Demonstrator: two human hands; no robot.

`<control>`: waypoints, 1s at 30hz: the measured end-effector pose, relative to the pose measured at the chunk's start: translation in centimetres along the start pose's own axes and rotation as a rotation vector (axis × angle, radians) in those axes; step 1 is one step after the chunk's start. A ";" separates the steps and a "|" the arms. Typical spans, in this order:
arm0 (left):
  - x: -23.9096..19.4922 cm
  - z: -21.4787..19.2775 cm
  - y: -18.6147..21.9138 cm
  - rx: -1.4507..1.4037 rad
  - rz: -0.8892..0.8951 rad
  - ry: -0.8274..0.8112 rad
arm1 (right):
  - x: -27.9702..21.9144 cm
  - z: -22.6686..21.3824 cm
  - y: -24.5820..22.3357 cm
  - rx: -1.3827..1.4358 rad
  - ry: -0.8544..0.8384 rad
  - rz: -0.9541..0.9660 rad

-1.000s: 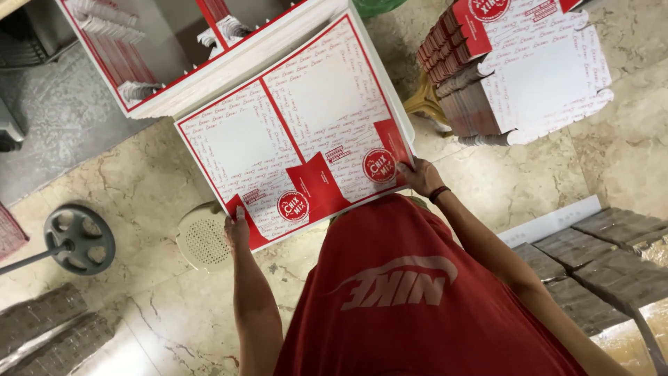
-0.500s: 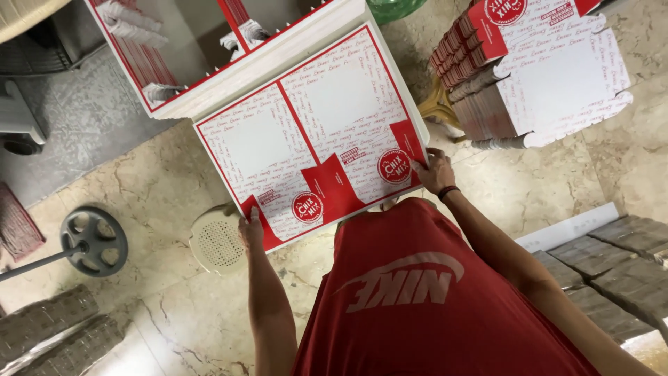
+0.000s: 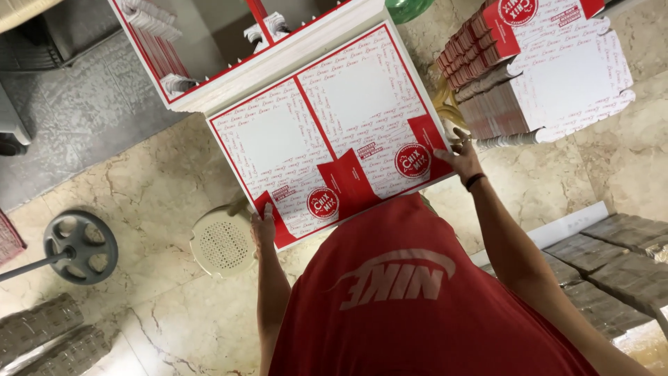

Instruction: Folding flat cardboard templates into boxes and stacking them.

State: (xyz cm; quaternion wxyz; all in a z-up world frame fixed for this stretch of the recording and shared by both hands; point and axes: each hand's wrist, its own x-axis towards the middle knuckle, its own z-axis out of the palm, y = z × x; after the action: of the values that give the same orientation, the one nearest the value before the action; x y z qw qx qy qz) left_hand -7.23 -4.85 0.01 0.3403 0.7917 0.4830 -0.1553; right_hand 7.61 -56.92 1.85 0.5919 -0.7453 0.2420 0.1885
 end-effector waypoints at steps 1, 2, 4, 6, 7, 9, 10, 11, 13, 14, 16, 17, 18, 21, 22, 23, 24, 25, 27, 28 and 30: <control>0.6 0.1 -0.1 0.002 0.007 0.006 | 1.1 -0.3 0.7 0.174 -0.025 0.079; 0.3 0.0 -0.4 0.002 0.005 0.008 | 0.7 -0.1 0.3 0.173 -0.028 0.080; 0.4 0.1 0.0 0.002 -0.011 -0.005 | 0.3 0.2 -0.7 0.055 -0.083 0.286; 1.7 0.6 -1.2 0.009 -0.006 -0.006 | -0.6 0.4 -2.5 0.093 -0.129 0.337; 2.2 1.0 -1.8 0.012 -0.004 -0.009 | -1.1 0.3 -3.5 0.127 -0.174 0.386; 1.1 0.0 -0.2 -0.010 0.017 -0.039 | 1.0 -0.3 -1.0 0.150 -0.217 0.433; 0.3 -0.4 0.3 -0.032 0.037 -0.068 | 1.6 -0.8 0.4 0.173 -0.261 0.481; 0.1 -0.4 0.4 -0.040 0.044 -0.066 | 1.3 -0.8 -0.2 0.173 -0.259 0.471; -0.4 -0.4 0.2 -0.093 0.030 -0.097 | 0.2 -0.8 -1.3 0.104 -0.270 0.307; -0.3 -1.0 0.6 -0.094 0.032 -0.097 | -1.0 -0.7 -2.0 0.105 -0.269 0.305; -0.8 -1.7 1.1 -0.140 0.033 -0.177 | -3.1 -0.9 -3.8 0.286 -0.381 0.156; -2.2 -2.4 2.5 -0.130 0.022 -0.183 | -2.2 -0.9 -1.7 0.286 -0.379 0.172; -3.5 -3.1 3.8 -0.134 0.050 -0.188 | -1.3 -1.0 0.6 0.317 -0.373 0.177; -3.3 -3.2 2.8 -0.163 0.087 -0.160 | 1.4 -0.8 4.6 0.209 -0.301 0.206; -3.1 -3.2 1.1 -0.164 0.078 -0.132 | 1.6 -0.6 5.8 0.080 -0.235 0.257; -1.3 -2.4 -1.9 -0.165 0.074 -0.132 | 0.5 -0.5 5.4 0.077 -0.237 0.259; 0.5 -1.6 -5.0 -0.122 0.093 -0.087 | -0.6 -0.4 5.1 0.126 -0.256 0.296; 2.1 -0.8 -8.3 -0.072 0.110 -0.049 | -2.3 -0.6 5.1 0.178 -0.270 0.342; 1.6 -2.1 -8.9 -0.054 0.103 -0.073 | -1.0 -0.6 8.4 0.132 -0.273 0.334; 1.2 -2.7 -9.3 -0.040 0.101 -0.091 | -0.5 -0.6 10.2 0.086 -0.280 0.317; -0.2 -3.7 -8.3 -0.017 0.059 -0.116 | -0.7 -0.2 7.4 0.041 -0.285 0.296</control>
State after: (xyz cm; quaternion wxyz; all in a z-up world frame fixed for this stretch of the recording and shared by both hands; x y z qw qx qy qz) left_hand -14.83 0.05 -0.44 0.3786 0.7924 0.4404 -0.1867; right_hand 2.75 -58.35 -3.62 0.6012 -0.6551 0.2664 0.3720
